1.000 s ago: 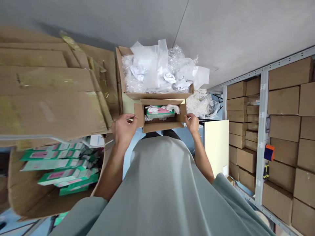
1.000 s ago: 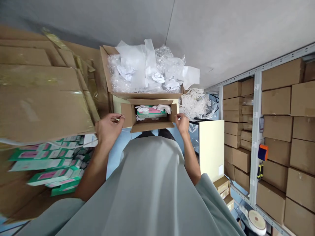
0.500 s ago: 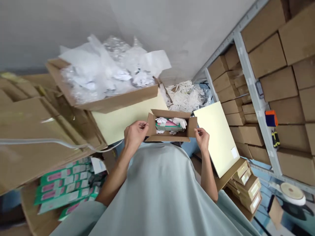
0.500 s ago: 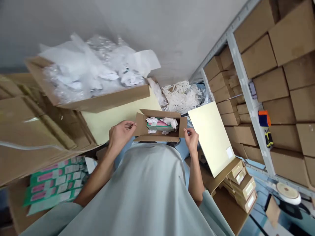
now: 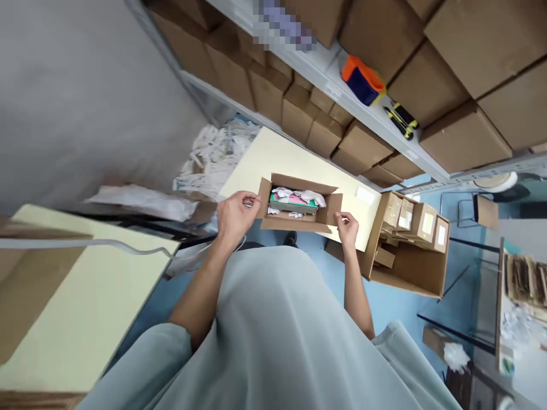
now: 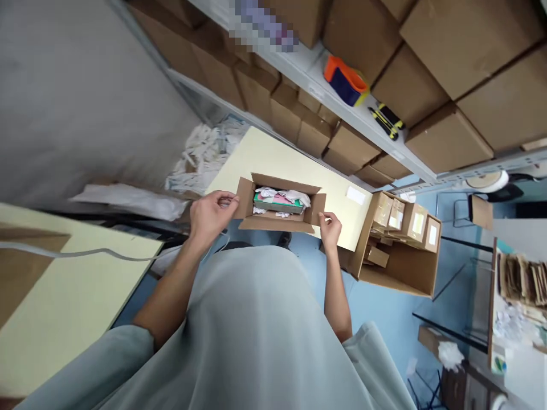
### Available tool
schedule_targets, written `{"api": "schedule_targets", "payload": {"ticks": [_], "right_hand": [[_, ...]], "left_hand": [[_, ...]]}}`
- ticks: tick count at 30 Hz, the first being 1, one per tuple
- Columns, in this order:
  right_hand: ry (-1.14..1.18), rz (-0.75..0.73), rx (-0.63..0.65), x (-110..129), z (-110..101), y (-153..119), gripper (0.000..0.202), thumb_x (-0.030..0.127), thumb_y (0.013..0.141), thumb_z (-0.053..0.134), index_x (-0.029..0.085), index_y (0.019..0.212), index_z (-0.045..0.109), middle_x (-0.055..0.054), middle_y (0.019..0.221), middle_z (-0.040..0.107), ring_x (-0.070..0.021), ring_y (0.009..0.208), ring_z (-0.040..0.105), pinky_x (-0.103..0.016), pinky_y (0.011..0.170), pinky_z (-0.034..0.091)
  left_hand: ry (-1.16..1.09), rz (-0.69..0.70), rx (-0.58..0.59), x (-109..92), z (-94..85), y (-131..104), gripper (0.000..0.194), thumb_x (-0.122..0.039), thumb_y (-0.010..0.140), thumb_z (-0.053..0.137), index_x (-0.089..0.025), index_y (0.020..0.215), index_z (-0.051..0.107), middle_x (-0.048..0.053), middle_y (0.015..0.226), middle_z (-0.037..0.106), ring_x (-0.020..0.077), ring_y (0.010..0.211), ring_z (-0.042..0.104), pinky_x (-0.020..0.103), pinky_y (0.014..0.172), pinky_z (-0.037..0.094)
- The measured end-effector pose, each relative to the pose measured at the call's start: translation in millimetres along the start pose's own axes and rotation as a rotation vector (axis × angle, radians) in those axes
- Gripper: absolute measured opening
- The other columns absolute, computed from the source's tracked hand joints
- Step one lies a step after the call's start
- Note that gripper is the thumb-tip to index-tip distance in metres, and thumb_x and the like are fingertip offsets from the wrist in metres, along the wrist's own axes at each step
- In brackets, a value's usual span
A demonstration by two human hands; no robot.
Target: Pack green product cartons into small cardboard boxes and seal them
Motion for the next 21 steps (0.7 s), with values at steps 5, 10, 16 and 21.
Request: {"api": "schedule_targets", "payload": {"ticks": [5, 10, 16, 21], "right_hand": [[-0.039, 0.057, -0.134, -13, -12, 26, 0.056, 0.071, 0.099, 0.059, 0.018, 0.099, 0.078, -0.012, 0.098, 0.085, -0.0193, 0.071, 0.062, -0.033, 0.075, 0.054], [-0.083, 0.120, -0.184, -6, 7, 35, 0.046, 0.061, 0.103, 0.063, 0.018, 0.100, 0.080, -0.012, 0.100, 0.086, -0.0207, 0.075, 0.067, -0.033, 0.080, 0.057], [-0.163, 0.086, 0.007, 15, 53, 34, 0.043, 0.054, 0.106, 0.071, 0.020, 0.125, 0.087, -0.012, 0.121, 0.084, -0.0228, 0.093, 0.076, -0.036, 0.096, 0.063], [-0.357, -0.027, 0.271, 25, 76, 18, 0.073, 0.065, 0.083, 0.101, 0.024, 0.143, 0.086, -0.020, 0.165, 0.066, -0.0395, 0.157, 0.061, -0.053, 0.134, 0.051]], "left_hand": [[0.072, 0.120, 0.101, -46, 44.7, 50, 0.018, -0.037, 0.095, 0.068, -0.024, 0.098, 0.081, 0.009, 0.105, 0.089, 0.0318, 0.103, 0.086, 0.040, 0.099, 0.064], [0.122, 0.202, 0.198, -58, 69.0, 90, 0.018, -0.035, 0.096, 0.068, -0.024, 0.099, 0.082, 0.011, 0.106, 0.089, 0.0337, 0.103, 0.086, 0.041, 0.098, 0.063], [0.067, 0.402, 0.448, -48, 95.9, 97, 0.031, -0.043, 0.103, 0.063, -0.023, 0.117, 0.082, 0.015, 0.130, 0.086, 0.0347, 0.121, 0.081, 0.045, 0.112, 0.061], [-0.010, 0.613, 0.695, -26, 114.1, 81, 0.078, -0.064, 0.081, 0.090, -0.021, 0.144, 0.074, 0.019, 0.161, 0.070, 0.0439, 0.156, 0.058, 0.057, 0.134, 0.049]]}}
Point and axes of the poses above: each hand's wrist, its own y-axis towards the middle knuckle, its own z-axis out of the palm, x = y × z, the point moved 7 cm from there along y, towards the middle knuckle
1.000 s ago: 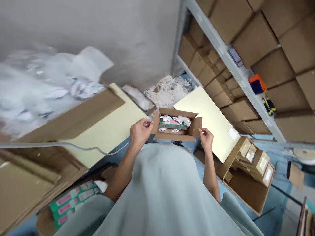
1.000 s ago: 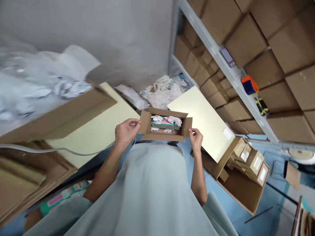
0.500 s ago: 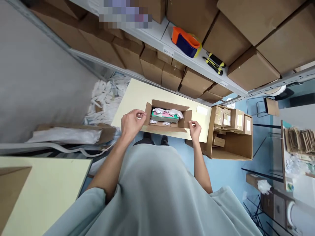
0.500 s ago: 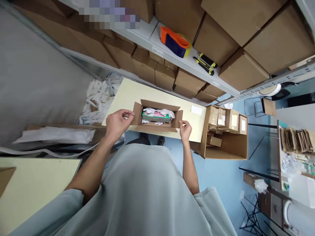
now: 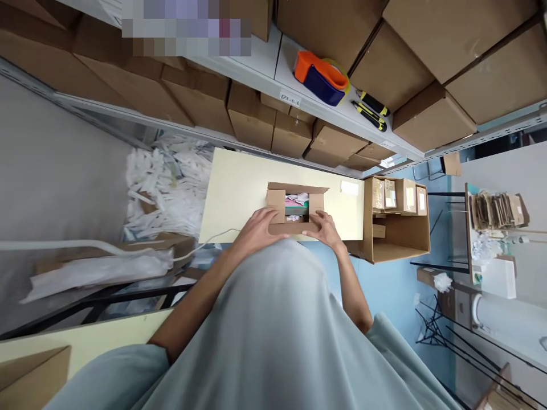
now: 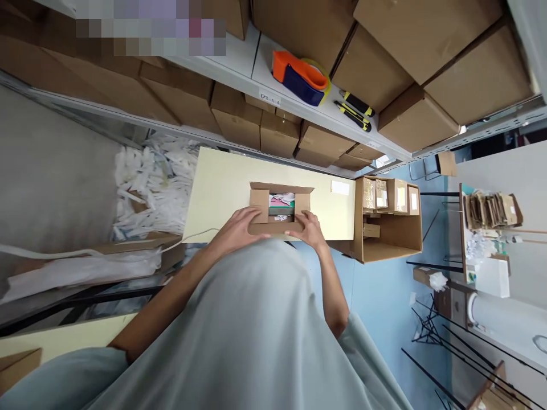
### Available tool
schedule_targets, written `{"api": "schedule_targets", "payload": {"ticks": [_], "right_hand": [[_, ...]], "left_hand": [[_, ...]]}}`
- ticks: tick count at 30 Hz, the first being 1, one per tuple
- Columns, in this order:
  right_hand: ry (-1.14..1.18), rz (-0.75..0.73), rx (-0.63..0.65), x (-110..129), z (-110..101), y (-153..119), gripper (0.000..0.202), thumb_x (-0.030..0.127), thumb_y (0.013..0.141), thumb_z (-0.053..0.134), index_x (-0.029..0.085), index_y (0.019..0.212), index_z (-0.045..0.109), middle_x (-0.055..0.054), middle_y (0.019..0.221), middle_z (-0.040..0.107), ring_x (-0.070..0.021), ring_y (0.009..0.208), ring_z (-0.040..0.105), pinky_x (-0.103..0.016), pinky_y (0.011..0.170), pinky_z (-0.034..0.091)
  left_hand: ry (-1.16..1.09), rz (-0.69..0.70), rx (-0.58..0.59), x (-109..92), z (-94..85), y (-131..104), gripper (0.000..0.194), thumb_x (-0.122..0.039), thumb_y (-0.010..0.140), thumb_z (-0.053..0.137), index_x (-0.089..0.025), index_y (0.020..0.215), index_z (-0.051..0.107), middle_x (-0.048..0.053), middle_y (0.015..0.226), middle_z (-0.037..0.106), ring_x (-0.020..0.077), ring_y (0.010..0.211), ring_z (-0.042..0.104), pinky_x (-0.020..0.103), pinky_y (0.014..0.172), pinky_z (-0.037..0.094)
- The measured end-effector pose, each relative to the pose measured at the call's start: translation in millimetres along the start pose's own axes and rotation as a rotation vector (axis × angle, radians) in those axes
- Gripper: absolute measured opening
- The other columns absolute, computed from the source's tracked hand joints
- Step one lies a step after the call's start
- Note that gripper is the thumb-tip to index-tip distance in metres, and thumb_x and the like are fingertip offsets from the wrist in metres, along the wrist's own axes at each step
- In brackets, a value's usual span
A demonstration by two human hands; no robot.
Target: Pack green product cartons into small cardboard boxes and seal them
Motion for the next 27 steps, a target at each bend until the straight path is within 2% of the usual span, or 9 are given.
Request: {"api": "schedule_targets", "payload": {"ticks": [3, 6, 9, 13, 15, 17, 19, 22, 27], "right_hand": [[-0.019, 0.004, 0.003, -8, -2, -11, 0.083, 0.064, 0.082, 0.103, 0.024, 0.151, 0.081, -0.021, 0.178, 0.057, -0.0434, 0.166, 0.052, -0.059, 0.138, 0.046], [0.046, 0.055, -0.107, -22, -12, -10, 0.066, 0.060, 0.101, 0.087, 0.019, 0.152, 0.078, -0.022, 0.161, 0.071, -0.0392, 0.154, 0.066, -0.057, 0.134, 0.051], [0.080, 0.142, -0.195, -33, -16, 8, 0.079, 0.055, 0.104, 0.082, 0.014, 0.168, 0.061, -0.024, 0.155, 0.074, -0.0392, 0.148, 0.069, -0.057, 0.130, 0.054], [0.064, 0.188, -0.164, -31, -15, 53, 0.120, 0.044, 0.093, 0.091, 0.012, 0.188, 0.025, -0.029, 0.174, 0.055, -0.0431, 0.164, 0.055, -0.059, 0.135, 0.050], [0.059, 0.140, -0.144, -24, -19, 72, 0.130, 0.041, 0.091, 0.092, 0.013, 0.190, 0.013, -0.030, 0.181, 0.044, -0.0427, 0.168, 0.049, -0.058, 0.135, 0.050], [0.057, 0.069, -0.162, -18, -29, 83, 0.124, 0.041, 0.092, 0.091, 0.014, 0.189, 0.018, -0.029, 0.181, 0.042, -0.0407, 0.166, 0.051, -0.056, 0.134, 0.052], [0.046, -0.012, -0.192, -16, -41, 84, 0.096, 0.045, 0.096, 0.087, 0.015, 0.177, 0.044, -0.027, 0.172, 0.052, -0.0381, 0.158, 0.058, -0.053, 0.133, 0.052], [0.041, -0.100, -0.177, -22, -45, 74, 0.041, 0.049, 0.102, 0.080, 0.020, 0.130, 0.077, -0.022, 0.154, 0.066, -0.0366, 0.151, 0.064, -0.053, 0.133, 0.051], [0.246, 0.003, -0.084, -41, -17, 59, 0.027, 0.043, 0.107, 0.063, 0.024, 0.123, 0.073, -0.014, 0.139, 0.077, -0.0285, 0.131, 0.074, -0.044, 0.118, 0.060]], "left_hand": [[-0.007, 0.065, 0.049, 10, 7.7, -4, 0.079, -0.058, 0.081, 0.092, -0.021, 0.147, 0.072, 0.019, 0.166, 0.066, 0.0453, 0.160, 0.054, 0.060, 0.137, 0.046], [-0.006, 0.047, -0.019, 19, 5.5, 2, 0.060, -0.047, 0.098, 0.080, -0.022, 0.151, 0.068, 0.018, 0.156, 0.073, 0.0422, 0.153, 0.062, 0.060, 0.134, 0.051], [0.008, -0.039, -0.103, 26, 1.1, 16, 0.074, -0.039, 0.102, 0.078, -0.020, 0.168, 0.053, 0.020, 0.152, 0.074, 0.0418, 0.145, 0.069, 0.059, 0.126, 0.058], [0.061, -0.086, -0.220, 23, -11.4, 43, 0.110, -0.026, 0.094, 0.085, -0.012, 0.184, 0.024, 0.033, 0.184, 0.038, 0.0498, 0.160, 0.058, 0.059, 0.125, 0.058], [0.110, -0.026, -0.243, 16, -18.9, 54, 0.116, -0.020, 0.088, 0.088, -0.012, 0.184, 0.024, 0.034, 0.191, 0.023, 0.0538, 0.170, 0.043, 0.063, 0.130, 0.052], [0.153, 0.059, -0.230, 10, -24.3, 59, 0.103, -0.016, 0.086, 0.087, -0.016, 0.177, 0.040, 0.028, 0.189, 0.033, 0.0520, 0.175, 0.035, 0.065, 0.134, 0.046], [0.176, 0.107, -0.208, 9, -26.8, 56, 0.072, -0.016, 0.089, 0.082, -0.021, 0.158, 0.061, 0.023, 0.175, 0.054, 0.0480, 0.170, 0.043, 0.064, 0.132, 0.047], [0.140, 0.071, -0.200, 17, -23.4, 41, 0.034, -0.023, 0.097, 0.073, -0.023, 0.131, 0.071, 0.019, 0.142, 0.073, 0.0427, 0.145, 0.064, 0.060, 0.122, 0.054], [-0.067, -0.157, -0.321, 39, -6.6, 28, 0.024, -0.034, 0.102, 0.069, -0.023, 0.122, 0.074, 0.013, 0.125, 0.074, 0.0314, 0.113, 0.073, 0.046, 0.109, 0.061]]}}
Point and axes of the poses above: each hand's wrist, its own y-axis towards the middle knuckle, its own z-axis out of the palm, x = y × z, the point moved 7 cm from there along y, towards the middle knuckle
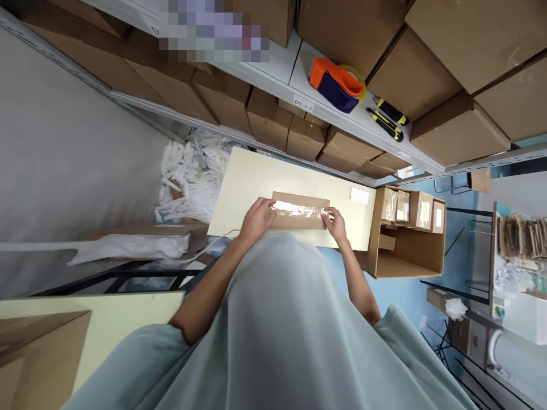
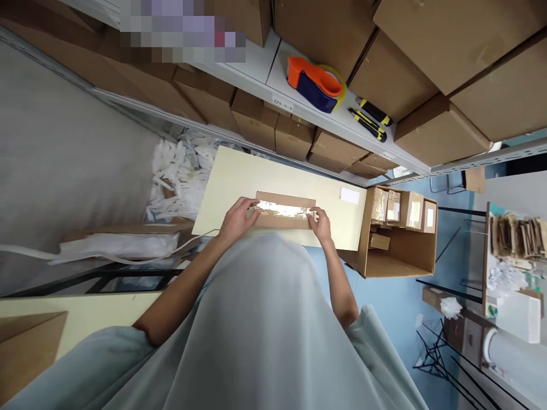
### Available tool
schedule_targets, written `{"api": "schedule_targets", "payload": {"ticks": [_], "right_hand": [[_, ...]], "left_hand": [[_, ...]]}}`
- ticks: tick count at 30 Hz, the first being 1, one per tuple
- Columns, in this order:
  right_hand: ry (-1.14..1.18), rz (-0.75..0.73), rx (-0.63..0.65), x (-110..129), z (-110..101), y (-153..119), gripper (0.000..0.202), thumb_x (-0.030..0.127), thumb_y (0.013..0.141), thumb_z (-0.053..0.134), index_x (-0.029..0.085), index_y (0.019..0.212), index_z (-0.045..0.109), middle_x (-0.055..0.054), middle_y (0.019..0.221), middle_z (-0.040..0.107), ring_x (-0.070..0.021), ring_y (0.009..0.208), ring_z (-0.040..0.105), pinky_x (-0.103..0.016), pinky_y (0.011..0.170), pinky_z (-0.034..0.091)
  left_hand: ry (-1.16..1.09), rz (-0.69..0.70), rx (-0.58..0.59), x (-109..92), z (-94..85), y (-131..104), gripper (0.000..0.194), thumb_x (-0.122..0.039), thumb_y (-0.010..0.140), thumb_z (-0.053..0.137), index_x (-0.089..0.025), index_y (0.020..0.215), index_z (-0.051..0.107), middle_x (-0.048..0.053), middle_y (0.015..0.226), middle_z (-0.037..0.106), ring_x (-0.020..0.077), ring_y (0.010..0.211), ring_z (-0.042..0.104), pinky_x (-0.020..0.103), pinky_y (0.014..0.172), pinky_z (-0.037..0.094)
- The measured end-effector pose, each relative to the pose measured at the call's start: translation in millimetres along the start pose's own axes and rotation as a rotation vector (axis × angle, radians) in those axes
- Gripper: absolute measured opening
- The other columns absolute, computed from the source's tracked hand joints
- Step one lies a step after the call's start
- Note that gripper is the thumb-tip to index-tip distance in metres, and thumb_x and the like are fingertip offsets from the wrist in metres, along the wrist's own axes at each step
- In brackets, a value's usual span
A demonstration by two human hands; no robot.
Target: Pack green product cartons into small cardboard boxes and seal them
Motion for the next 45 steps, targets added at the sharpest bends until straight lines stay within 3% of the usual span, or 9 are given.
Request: {"api": "schedule_targets", "payload": {"ticks": [4, 9, 21, 25, 31, 35, 39, 42, 45], "right_hand": [[0.073, 0.112, -0.009, -6, 15, 3, 0.024, 0.044, 0.104, 0.061, 0.028, 0.121, 0.069, -0.006, 0.122, 0.083, -0.0248, 0.112, 0.077, -0.036, 0.104, 0.061], [0.001, 0.205, -0.032, -4, 6, 17, 0.024, 0.043, 0.100, 0.063, 0.029, 0.118, 0.071, -0.003, 0.105, 0.083, -0.0252, 0.092, 0.075, -0.036, 0.093, 0.058], [-0.206, 0.225, -0.024, -12, -9, 11, 0.033, 0.039, 0.110, 0.051, 0.027, 0.132, 0.073, -0.001, 0.084, 0.075, -0.0278, 0.084, 0.072, -0.034, 0.084, 0.052], [-0.262, 0.172, -0.001, -2, -9, 11, 0.029, 0.032, 0.110, 0.056, 0.027, 0.132, 0.073, -0.011, 0.123, 0.083, -0.0307, 0.111, 0.080, -0.040, 0.098, 0.060], [-0.231, -0.281, -0.246, 97, -69, 74, 0.025, 0.034, 0.111, 0.058, 0.024, 0.126, 0.076, -0.021, 0.157, 0.071, -0.0377, 0.159, 0.061, -0.061, 0.135, 0.046], [-0.306, -0.559, -0.340, 216, -123, 146, 0.046, 0.038, 0.117, 0.048, 0.018, 0.154, 0.064, -0.024, 0.167, 0.062, -0.0377, 0.162, 0.056, -0.063, 0.142, 0.035], [-0.478, -0.607, -0.341, 303, -140, 209, 0.049, 0.025, 0.109, 0.053, 0.009, 0.156, 0.058, -0.030, 0.160, 0.066, -0.0407, 0.155, 0.059, -0.063, 0.138, 0.039], [-0.632, -0.476, -0.264, 321, -128, 238, 0.048, 0.017, 0.103, 0.060, 0.003, 0.148, 0.059, -0.035, 0.152, 0.069, -0.0427, 0.150, 0.064, -0.059, 0.132, 0.046], [-0.693, -0.357, -0.234, 318, -120, 248, 0.048, 0.013, 0.100, 0.062, 0.000, 0.147, 0.057, -0.039, 0.148, 0.072, -0.0424, 0.145, 0.071, -0.057, 0.129, 0.050]], "left_hand": [[-0.137, -0.300, -0.089, 21, 10.7, 7, 0.023, -0.036, 0.088, 0.079, -0.022, 0.106, 0.076, 0.006, 0.105, 0.071, 0.0229, 0.089, 0.071, 0.039, 0.095, 0.062], [-0.220, -0.430, -0.102, 26, 15.1, 20, 0.032, -0.037, 0.075, 0.085, -0.023, 0.103, 0.074, 0.001, 0.096, 0.072, 0.0206, 0.088, 0.069, 0.034, 0.092, 0.061], [0.011, -0.405, -0.058, -5, 37.0, 19, 0.024, -0.034, 0.083, 0.076, -0.023, 0.104, 0.077, 0.008, 0.115, 0.074, 0.0242, 0.091, 0.073, 0.040, 0.099, 0.062], [0.147, -0.338, -0.036, -9, 34.7, 22, 0.023, -0.031, 0.081, 0.074, -0.024, 0.102, 0.078, 0.010, 0.109, 0.071, 0.0318, 0.102, 0.072, 0.046, 0.108, 0.061], [0.138, -0.042, -0.284, -63, 1.3, 91, 0.018, -0.028, 0.078, 0.076, -0.026, 0.096, 0.077, 0.018, 0.112, 0.073, 0.0475, 0.122, 0.065, 0.065, 0.116, 0.054], [0.018, 0.193, -0.406, -171, -41.6, 158, 0.018, -0.024, 0.091, 0.070, -0.024, 0.106, 0.080, 0.015, 0.116, 0.076, 0.0418, 0.121, 0.066, 0.060, 0.118, 0.053], [-0.034, 0.346, -0.475, -265, -84.8, 187, 0.019, -0.019, 0.100, 0.063, -0.023, 0.109, 0.079, 0.012, 0.115, 0.079, 0.0359, 0.118, 0.069, 0.052, 0.116, 0.054], [-0.035, 0.395, -0.494, -287, -100.9, 178, 0.020, -0.017, 0.101, 0.062, -0.023, 0.107, 0.079, 0.012, 0.114, 0.080, 0.0345, 0.117, 0.070, 0.050, 0.114, 0.056], [-0.066, 0.383, -0.483, -273, -103.5, 157, 0.019, -0.016, 0.101, 0.062, -0.024, 0.105, 0.080, 0.011, 0.112, 0.081, 0.0339, 0.117, 0.072, 0.049, 0.110, 0.058]]}}
Point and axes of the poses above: each hand's wrist, its own y-axis towards the middle knuckle, its own z-axis out of the palm, x = y × z, the point moved 7 cm from there along y, towards the middle knuckle
